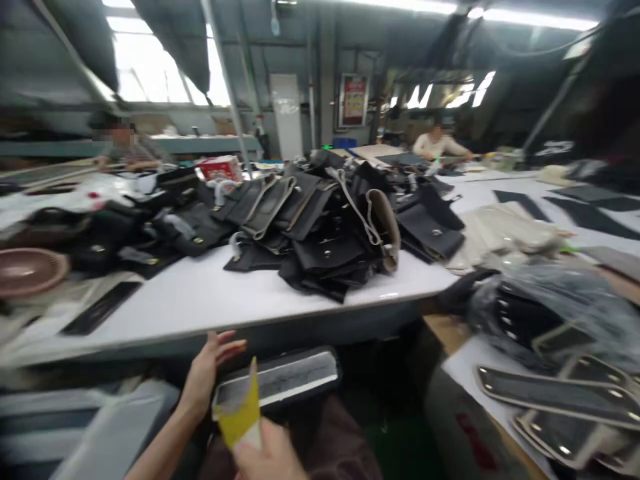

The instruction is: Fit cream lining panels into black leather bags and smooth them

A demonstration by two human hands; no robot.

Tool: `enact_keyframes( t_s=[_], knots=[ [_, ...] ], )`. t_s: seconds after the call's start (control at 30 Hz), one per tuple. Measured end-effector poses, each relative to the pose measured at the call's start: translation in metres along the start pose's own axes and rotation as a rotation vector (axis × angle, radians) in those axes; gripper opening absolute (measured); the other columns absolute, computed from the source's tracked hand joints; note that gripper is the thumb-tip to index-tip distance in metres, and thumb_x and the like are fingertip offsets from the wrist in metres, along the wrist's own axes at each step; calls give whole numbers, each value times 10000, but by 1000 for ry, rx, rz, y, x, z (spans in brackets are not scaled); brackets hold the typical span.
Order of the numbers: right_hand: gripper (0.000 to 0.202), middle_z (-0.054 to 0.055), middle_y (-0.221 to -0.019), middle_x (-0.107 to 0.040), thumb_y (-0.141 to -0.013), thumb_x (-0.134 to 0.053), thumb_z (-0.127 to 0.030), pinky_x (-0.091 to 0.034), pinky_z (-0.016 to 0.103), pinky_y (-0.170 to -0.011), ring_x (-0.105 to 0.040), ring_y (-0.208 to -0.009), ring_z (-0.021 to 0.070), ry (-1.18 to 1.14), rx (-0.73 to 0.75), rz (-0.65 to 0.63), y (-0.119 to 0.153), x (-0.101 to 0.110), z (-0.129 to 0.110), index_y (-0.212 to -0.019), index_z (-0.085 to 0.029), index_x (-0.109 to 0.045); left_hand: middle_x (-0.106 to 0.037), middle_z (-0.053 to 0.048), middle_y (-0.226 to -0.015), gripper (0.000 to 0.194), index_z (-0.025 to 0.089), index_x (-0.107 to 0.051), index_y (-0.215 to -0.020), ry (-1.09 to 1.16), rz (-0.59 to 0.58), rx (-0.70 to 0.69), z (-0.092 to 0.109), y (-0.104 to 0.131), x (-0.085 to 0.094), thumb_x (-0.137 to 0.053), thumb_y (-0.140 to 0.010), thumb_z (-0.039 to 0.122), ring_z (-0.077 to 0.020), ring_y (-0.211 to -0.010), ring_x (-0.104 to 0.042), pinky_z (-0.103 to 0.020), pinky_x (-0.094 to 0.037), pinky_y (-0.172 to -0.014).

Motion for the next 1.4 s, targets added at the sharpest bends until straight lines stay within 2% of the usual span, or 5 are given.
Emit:
enact_keyframes(
  t_s=[0.27, 0.57, 0.87, 1.07, 1.4],
  knots=[
    [413, -10, -732, -615, -945, -363, -572, -422, 246, -582, -567, -635, 137, 1132, 383, 94, -41, 73, -117, -878, -232, -587, -666, -155, -1255, 550, 136, -597, -1222, 317, 78, 58, -23, 40, 49, -453, -913, 567, -259, -1245, -568, -423, -327, -1140],
    [313, 190, -1260, -566, -901, -477, -369, -373, 502, -948, -491, -1152, 363, 1584, 626, 201, -184, 37, -150, -1088, -177, -639, -608, -95, -1353, 490, 222, -584, -1314, 497, 15, 88, -53, 84, 30, -601, -857, 399, -292, -1283, -522, -414, -332, -1133],
    [362, 78, -1079, -714, -915, -482, -478, -444, 344, -952, -619, -1034, 230, 1292, 610, 207, -117, 91, -151, -1012, -207, -701, -660, -70, -1276, 443, 228, -603, -1290, 258, -13, 110, -53, 65, 31, -568, -880, 391, -255, -1142, -604, -304, -457, -938],
    [414, 103, -1021, -740, -766, -682, -556, -401, 387, -984, -603, -1061, 284, 414, 216, 372, -61, 156, -109, -919, -177, -751, -650, -45, -1298, 444, 215, -667, -1206, 72, 32, 68, -49, 54, 31, -622, -816, 422, -253, -1167, -587, -247, -483, -902],
    [368, 75, -1097, -710, -788, -668, -466, -467, 301, -787, -603, -945, 219, 76, 212, 362, -48, 152, -72, -1010, -184, -746, -669, -59, -1272, 521, 200, -699, -1148, 231, 110, 206, -42, 58, 21, -721, -708, 478, -283, -1215, -581, -277, -519, -951]
  ],
)
Point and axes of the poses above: each hand's wrist, its own y-axis away from the middle knuckle, its own x-axis out of the back of the hand, z = x × y, the point moved 5 cm from there along -y, towards the middle knuckle
